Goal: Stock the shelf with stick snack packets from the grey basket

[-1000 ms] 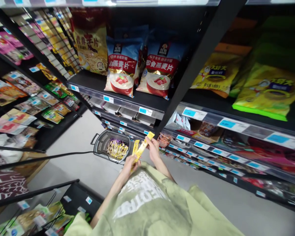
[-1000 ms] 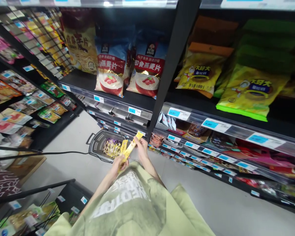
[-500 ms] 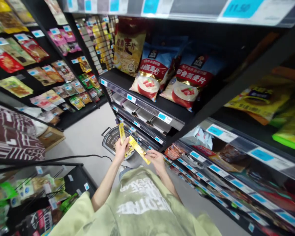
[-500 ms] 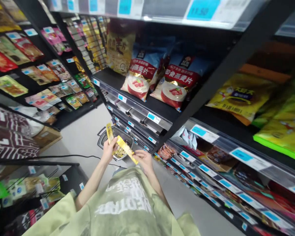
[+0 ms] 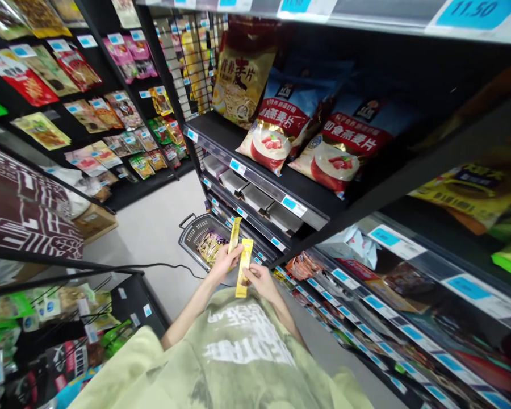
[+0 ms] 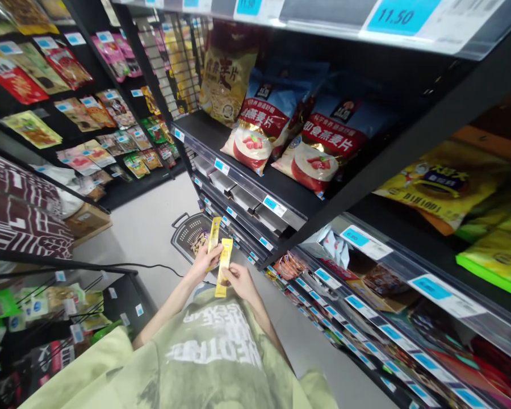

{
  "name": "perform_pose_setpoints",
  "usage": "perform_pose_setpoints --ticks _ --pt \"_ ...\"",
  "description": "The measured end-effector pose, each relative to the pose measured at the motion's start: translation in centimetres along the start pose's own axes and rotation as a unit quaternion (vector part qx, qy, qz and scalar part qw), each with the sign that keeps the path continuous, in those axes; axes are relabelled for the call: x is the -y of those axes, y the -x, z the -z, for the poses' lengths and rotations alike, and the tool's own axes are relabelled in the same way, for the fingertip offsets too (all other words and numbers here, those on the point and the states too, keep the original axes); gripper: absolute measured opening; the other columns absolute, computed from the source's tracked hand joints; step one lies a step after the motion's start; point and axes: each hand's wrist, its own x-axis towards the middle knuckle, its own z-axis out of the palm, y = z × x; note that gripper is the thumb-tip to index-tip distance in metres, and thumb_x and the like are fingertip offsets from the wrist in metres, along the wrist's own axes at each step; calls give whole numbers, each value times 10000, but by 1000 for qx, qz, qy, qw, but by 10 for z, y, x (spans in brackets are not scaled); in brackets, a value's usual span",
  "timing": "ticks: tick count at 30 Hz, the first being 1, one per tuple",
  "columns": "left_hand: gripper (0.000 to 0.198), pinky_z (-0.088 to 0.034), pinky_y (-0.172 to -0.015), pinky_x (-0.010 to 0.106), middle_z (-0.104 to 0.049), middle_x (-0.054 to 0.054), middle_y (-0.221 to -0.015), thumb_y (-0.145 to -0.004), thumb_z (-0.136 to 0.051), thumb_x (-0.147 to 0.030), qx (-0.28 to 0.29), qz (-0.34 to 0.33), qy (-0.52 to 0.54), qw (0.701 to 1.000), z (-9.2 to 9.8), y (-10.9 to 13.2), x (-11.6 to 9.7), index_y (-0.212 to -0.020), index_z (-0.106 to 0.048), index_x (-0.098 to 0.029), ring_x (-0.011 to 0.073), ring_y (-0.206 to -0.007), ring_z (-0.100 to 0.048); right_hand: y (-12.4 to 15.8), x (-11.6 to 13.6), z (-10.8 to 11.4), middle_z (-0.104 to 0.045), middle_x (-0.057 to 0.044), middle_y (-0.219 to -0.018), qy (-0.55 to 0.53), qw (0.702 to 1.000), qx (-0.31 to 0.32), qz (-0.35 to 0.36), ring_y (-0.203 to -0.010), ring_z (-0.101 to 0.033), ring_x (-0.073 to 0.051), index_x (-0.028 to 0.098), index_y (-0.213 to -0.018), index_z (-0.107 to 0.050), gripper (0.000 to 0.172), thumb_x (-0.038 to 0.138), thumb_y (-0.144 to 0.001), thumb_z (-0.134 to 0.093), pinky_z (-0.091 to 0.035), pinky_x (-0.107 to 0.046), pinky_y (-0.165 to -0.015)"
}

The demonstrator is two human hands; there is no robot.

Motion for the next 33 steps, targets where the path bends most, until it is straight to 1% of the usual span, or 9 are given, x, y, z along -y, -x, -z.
perform_pose_setpoints --ticks 3,7,11,15,21,24,29,33 --pt "523 -183 -426 187 -356 -96 -487 -703 -809 -566 13 10 -10 1000 0 6 6 -647 -460 -181 25 -412 -258 -3 -1 2 -636 -13 -669 -8 999 -34 25 -581 -568 -123 161 -755 -623 419 564 -845 -694 -477 -231 -547" --pt "465 -213 -445 194 -373 -85 -474 -693 -821 -524 27 10 -29 999 -4 8 9 -647 -538 -158 33 -426 -283 -5 -3 2 -650 -28 -715 -20 996 -75 41 -610 -586 -143 159 -845 -669 449 605 -882 -631 -501 -252 -564" --pt "437 -202 -446 197 -417 -66 -495 -684 -831 -502 21 14 -46 999 -7 6 15 -657 -588 -140 37 -440 -322 -6 -2 3 -665 -38 -747 -25 993 -108 40 -613 -590 -151 155 -932 -706 460 606 -879 -635 -498 -252 -537" --pt "425 -188 -435 198 -422 -69 -509 -672 -828 -508 3 27 -54 998 -6 3 21 -720 -636 -132 36 -432 -310 -7 0 3 -677 -38 -757 -30 994 -100 29 -615 -590 -151 153 -975 -722 457 587 -837 -693 -495 -247 -529" --pt "396 -175 -425 202 -427 -66 -497 -669 -816 -482 -33 31 -62 997 -3 0 23 -729 -657 -124 39 -426 -298 -14 -6 2 -677 -40 -728 -35 996 -85 4 -605 -593 -154 147 -856 -707 481 625 -804 -702 -484 -256 -530" --pt "376 -190 -432 200 -446 -59 -503 -637 -846 -438 -45 25 -61 997 -3 -1 25 -691 -644 -126 39 -441 -314 -15 -8 2 -684 -45 -737 -33 996 -85 0 -637 -604 -161 146 -848 -710 469 609 -780 -733 -472 -254 -548" --pt "373 -179 -433 199 -438 -63 -493 -633 -854 -415 -45 29 -42 998 -5 3 25 -652 -614 -130 32 -433 -300 -13 -6 0 -692 -42 -767 -35 995 -88 -8 -643 -575 -150 149 -920 -723 466 582 -752 -758 -434 -238 -546" --pt "396 -163 -431 197 -382 -85 -470 -627 -857 -427 -38 40 -11 998 -6 4 25 -651 -587 -139 25 -414 -266 -12 -5 2 -693 -52 -832 -56 994 -85 -27 -692 -593 -167 167 -914 -721 419 559 -765 -720 -469 -253 -561"
